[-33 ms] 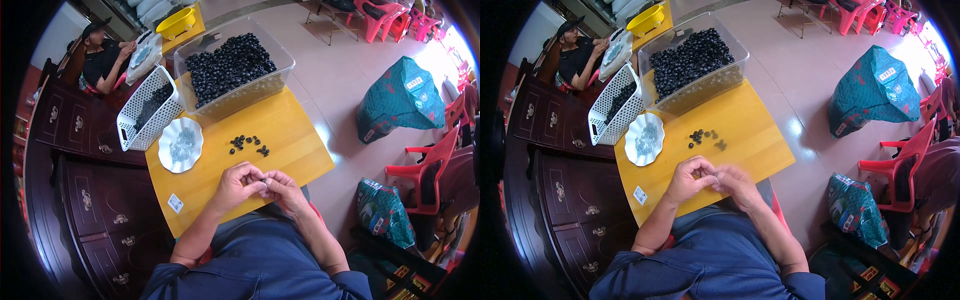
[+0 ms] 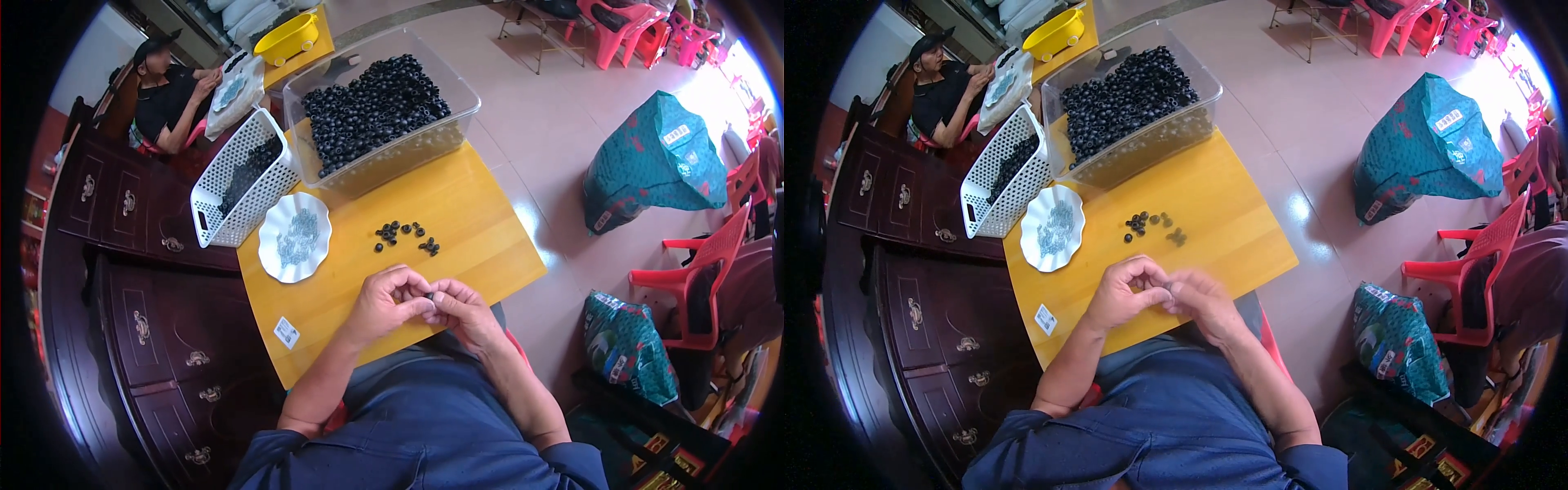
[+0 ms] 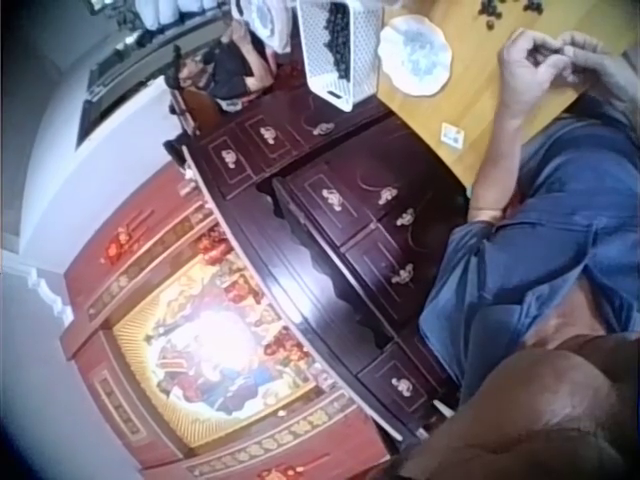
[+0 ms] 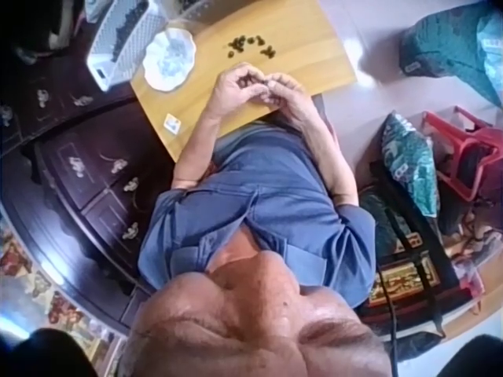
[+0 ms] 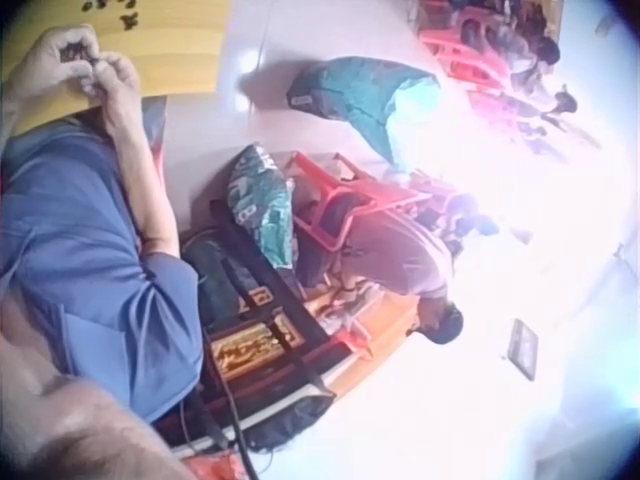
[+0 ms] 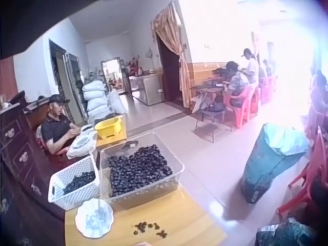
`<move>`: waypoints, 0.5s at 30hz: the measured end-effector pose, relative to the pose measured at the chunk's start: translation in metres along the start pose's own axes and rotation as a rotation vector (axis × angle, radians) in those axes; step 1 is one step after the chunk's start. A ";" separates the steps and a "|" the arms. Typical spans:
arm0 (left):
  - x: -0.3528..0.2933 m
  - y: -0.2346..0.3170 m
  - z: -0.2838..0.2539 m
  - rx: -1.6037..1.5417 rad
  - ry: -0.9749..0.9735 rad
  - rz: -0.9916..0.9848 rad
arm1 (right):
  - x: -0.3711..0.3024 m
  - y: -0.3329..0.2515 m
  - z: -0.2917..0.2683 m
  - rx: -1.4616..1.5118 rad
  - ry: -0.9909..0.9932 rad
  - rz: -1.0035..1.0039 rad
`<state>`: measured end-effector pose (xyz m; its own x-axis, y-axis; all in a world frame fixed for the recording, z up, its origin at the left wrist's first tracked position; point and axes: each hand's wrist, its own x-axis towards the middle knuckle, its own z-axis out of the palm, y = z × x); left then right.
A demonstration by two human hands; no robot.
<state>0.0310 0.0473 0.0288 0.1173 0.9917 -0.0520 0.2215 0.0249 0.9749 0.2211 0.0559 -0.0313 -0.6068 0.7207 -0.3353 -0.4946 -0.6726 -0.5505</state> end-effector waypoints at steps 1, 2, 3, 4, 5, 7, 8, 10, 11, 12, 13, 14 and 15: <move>0.001 -0.003 -0.002 -0.124 -0.006 -0.069 | -0.001 0.000 -0.002 -0.005 -0.018 0.014; 0.002 -0.006 -0.003 -0.248 -0.012 -0.137 | -0.001 0.000 -0.004 -0.003 -0.018 0.011; 0.006 -0.008 -0.004 -0.245 -0.014 -0.137 | 0.000 0.001 -0.007 0.087 -0.020 0.009; 0.012 -0.010 -0.005 0.008 0.072 -0.042 | 0.000 0.001 -0.009 0.177 -0.022 0.008; 0.019 -0.014 -0.007 0.259 0.158 0.055 | 0.000 0.000 -0.010 0.178 -0.024 0.005; 0.029 -0.025 -0.011 0.427 0.134 0.126 | -0.001 -0.003 -0.013 0.177 0.023 -0.018; 0.033 -0.025 -0.008 0.552 0.165 0.150 | -0.001 -0.004 -0.014 0.179 0.021 -0.022; 0.041 -0.028 -0.004 0.677 0.195 0.176 | -0.004 -0.006 -0.015 0.188 0.027 -0.021; 0.045 -0.031 -0.003 0.731 0.187 0.211 | -0.004 -0.006 -0.016 0.190 0.027 -0.024; 0.047 -0.034 -0.001 0.785 0.180 0.247 | -0.005 -0.005 -0.018 0.183 0.031 -0.024; 0.049 -0.036 0.000 0.786 0.176 0.249 | -0.005 -0.005 -0.019 0.177 0.037 -0.025; 0.051 -0.037 0.002 0.827 0.167 0.258 | -0.006 -0.005 -0.020 0.179 0.038 -0.028; 0.052 -0.038 0.003 0.867 0.159 0.267 | -0.006 -0.005 -0.021 0.187 0.026 -0.032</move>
<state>0.0314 0.0979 -0.0113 0.1485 0.9582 0.2446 0.8617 -0.2467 0.4434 0.2404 0.0586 -0.0428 -0.5740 0.7447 -0.3405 -0.6219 -0.6670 -0.4103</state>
